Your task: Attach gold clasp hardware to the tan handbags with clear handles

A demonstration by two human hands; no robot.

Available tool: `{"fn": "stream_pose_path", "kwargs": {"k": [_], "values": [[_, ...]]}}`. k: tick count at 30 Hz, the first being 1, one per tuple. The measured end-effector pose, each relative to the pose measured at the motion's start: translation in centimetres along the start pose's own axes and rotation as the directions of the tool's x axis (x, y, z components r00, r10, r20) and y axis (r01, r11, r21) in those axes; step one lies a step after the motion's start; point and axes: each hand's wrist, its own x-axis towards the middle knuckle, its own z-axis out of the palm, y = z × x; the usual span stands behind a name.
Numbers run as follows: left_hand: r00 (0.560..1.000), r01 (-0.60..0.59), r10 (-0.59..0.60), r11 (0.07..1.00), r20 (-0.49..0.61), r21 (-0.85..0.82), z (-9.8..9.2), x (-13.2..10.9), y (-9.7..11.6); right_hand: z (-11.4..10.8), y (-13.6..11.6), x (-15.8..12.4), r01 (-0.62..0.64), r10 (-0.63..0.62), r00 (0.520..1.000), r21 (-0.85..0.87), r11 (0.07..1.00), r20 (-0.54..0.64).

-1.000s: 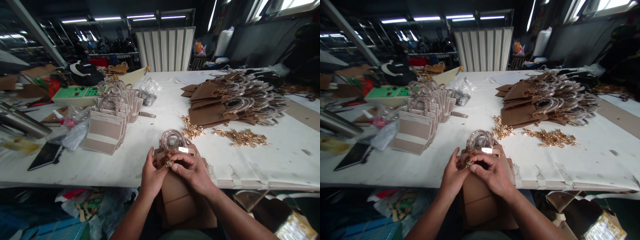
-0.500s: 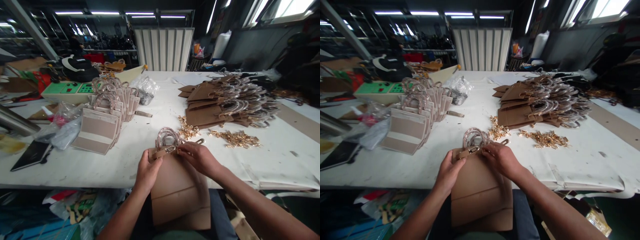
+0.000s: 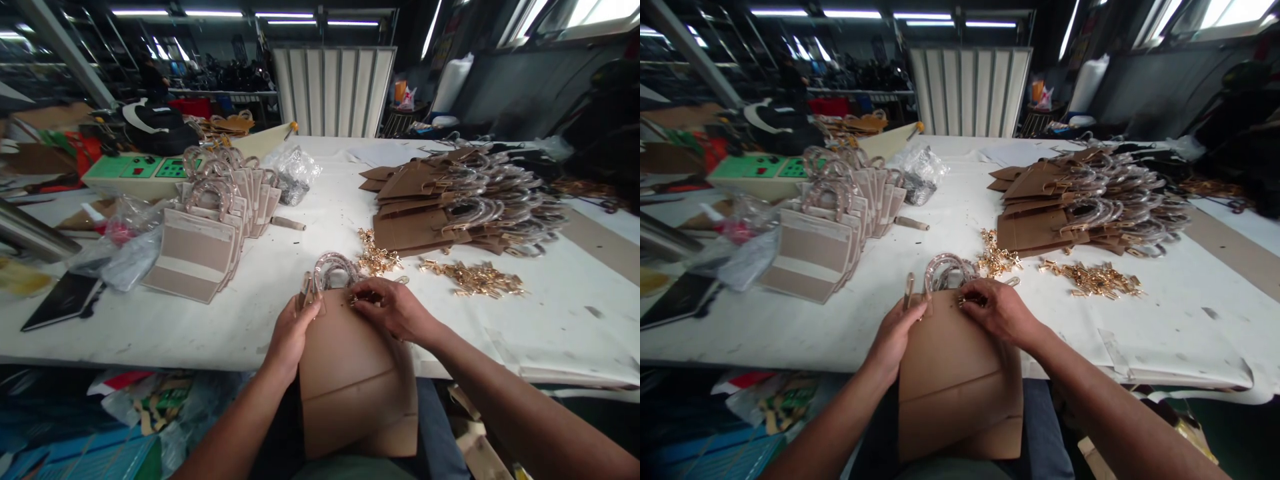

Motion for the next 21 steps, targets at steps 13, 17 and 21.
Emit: {"fn": "stream_pose_path", "kwargs": {"k": [13,17,21], "values": [[0.964,0.262,-0.229,0.904,0.136,-0.337,-0.9,0.9,-0.3,0.2,-0.3,1.5,0.246,-0.245,0.969,-0.033,0.969,0.041],[0.964,0.259,-0.221,0.903,0.147,-0.343,-1.1,1.0,-0.4,0.3,-0.7,2.0,0.272,-0.268,0.962,-0.087,0.958,0.055],[0.962,0.263,-0.216,0.903,0.169,-0.339,-1.3,1.1,-0.5,0.4,-0.8,2.4,0.307,-0.297,0.950,-0.110,0.945,0.095]]}}
